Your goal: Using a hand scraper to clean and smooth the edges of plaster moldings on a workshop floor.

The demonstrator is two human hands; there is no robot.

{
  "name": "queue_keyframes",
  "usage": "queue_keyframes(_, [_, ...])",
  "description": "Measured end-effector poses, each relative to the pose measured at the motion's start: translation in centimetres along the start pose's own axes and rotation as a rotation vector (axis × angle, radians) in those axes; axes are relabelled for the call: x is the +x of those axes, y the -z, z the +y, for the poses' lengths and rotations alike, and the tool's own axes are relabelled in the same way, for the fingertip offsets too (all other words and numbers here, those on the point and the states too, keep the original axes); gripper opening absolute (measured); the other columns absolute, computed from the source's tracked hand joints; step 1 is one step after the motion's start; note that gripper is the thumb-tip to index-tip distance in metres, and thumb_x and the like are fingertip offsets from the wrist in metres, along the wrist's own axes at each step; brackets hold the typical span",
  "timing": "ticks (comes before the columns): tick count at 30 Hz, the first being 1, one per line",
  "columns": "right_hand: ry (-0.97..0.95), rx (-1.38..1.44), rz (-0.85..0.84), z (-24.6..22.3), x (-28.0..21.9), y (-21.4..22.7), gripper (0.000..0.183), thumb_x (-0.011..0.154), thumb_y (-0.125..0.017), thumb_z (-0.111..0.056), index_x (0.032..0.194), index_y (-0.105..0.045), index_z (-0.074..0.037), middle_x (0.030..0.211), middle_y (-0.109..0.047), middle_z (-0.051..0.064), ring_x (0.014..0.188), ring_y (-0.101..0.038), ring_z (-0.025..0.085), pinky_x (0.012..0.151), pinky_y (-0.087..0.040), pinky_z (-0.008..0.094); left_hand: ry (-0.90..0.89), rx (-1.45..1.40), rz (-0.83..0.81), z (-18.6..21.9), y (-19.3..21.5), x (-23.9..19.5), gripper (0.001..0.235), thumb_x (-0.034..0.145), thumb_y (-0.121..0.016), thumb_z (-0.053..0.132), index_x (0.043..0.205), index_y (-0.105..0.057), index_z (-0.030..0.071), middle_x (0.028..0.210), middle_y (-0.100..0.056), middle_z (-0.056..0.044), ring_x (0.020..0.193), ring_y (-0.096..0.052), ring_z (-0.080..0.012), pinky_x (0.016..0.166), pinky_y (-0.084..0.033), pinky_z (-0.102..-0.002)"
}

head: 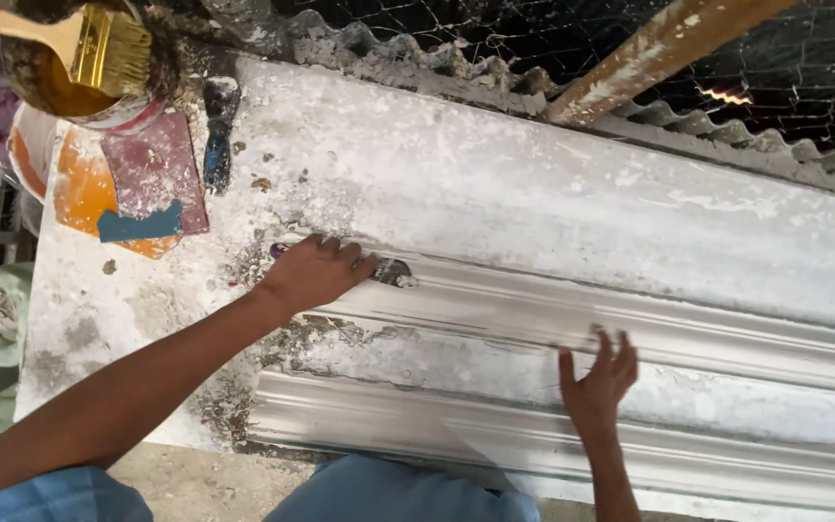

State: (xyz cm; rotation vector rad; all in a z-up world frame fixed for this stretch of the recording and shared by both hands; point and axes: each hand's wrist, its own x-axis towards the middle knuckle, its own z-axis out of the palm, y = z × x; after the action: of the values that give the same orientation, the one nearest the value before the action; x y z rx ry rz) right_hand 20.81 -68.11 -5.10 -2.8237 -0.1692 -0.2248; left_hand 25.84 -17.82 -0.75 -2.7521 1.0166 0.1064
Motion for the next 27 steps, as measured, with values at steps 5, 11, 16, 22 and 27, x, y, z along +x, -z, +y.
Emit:
queue_keyframes(5, [-0.347, -0.002, -0.104, 4.4, 1.3, 0.6, 0.095, 0.084, -0.072, -0.056, 0.153, -0.034, -0.002, 0.158, -0.024, 0.040, 0.144, -0.019, 0.065, 0.114, -0.019, 0.077, -0.070, -0.022, -0.074, -1.8, 1.9, -0.4, 0.046, 0.093, -0.057, 0.010, 0.138, -0.055, 0.019, 0.109, -0.067, -0.011, 0.089, -0.074, -0.0317, 0.072, -0.060, -0.043])
queue_keyframes(11, [-0.741, 0.035, -0.314, 3.9, 5.0, 6.1, 0.118, 0.076, -0.070, -0.071, 0.162, -0.016, -0.012, 0.167, -0.002, 0.025, 0.152, -0.007, 0.054, 0.123, -0.015, 0.069, -0.167, 0.044, -0.042, -2.5, 2.0, 0.4, 0.036, 0.100, -0.051, 0.014, 0.135, -0.060, 0.021, 0.096, -0.065, -0.009, 0.077, -0.074, -0.0274, 0.066, -0.060, -0.041])
queue_keyframes(16, [-0.849, 0.059, -0.361, 3.0, 6.7, 7.8, 0.120, 0.079, -0.066, -0.074, 0.164, -0.008, -0.014, 0.169, 0.005, 0.020, 0.156, 0.000, 0.045, 0.128, -0.010, 0.059, -0.213, 0.064, -0.056, -1.4, 1.8, 2.3, 0.037, 0.100, -0.051, 0.013, 0.135, -0.060, 0.019, 0.092, -0.064, -0.010, 0.069, -0.072, -0.0270, 0.063, -0.060, -0.043])
queue_keyframes(22, [-0.895, 0.079, -0.364, 4.4, 6.3, 8.3, 0.129, 0.074, -0.066, -0.078, 0.164, -0.003, -0.011, 0.169, 0.002, 0.025, 0.158, 0.000, 0.043, 0.130, -0.007, 0.055, -0.181, -0.132, -0.095, 1.8, 2.4, 5.7, 0.040, 0.096, -0.053, 0.008, 0.136, -0.059, 0.012, 0.097, -0.066, -0.016, 0.077, -0.074, -0.0380, 0.067, -0.060, -0.054])
queue_keyframes(27, [-0.769, 0.102, -0.328, 4.0, 6.2, 8.4, 0.133, 0.071, -0.072, -0.072, 0.163, -0.006, -0.001, 0.166, 0.002, 0.033, 0.155, -0.012, 0.051, 0.130, -0.012, 0.058, -0.226, -0.142, -0.133, 5.5, 1.7, 11.1, 0.044, 0.096, -0.054, 0.008, 0.140, -0.055, 0.008, 0.106, -0.067, -0.019, 0.083, -0.074, -0.0383, 0.071, -0.058, -0.055])
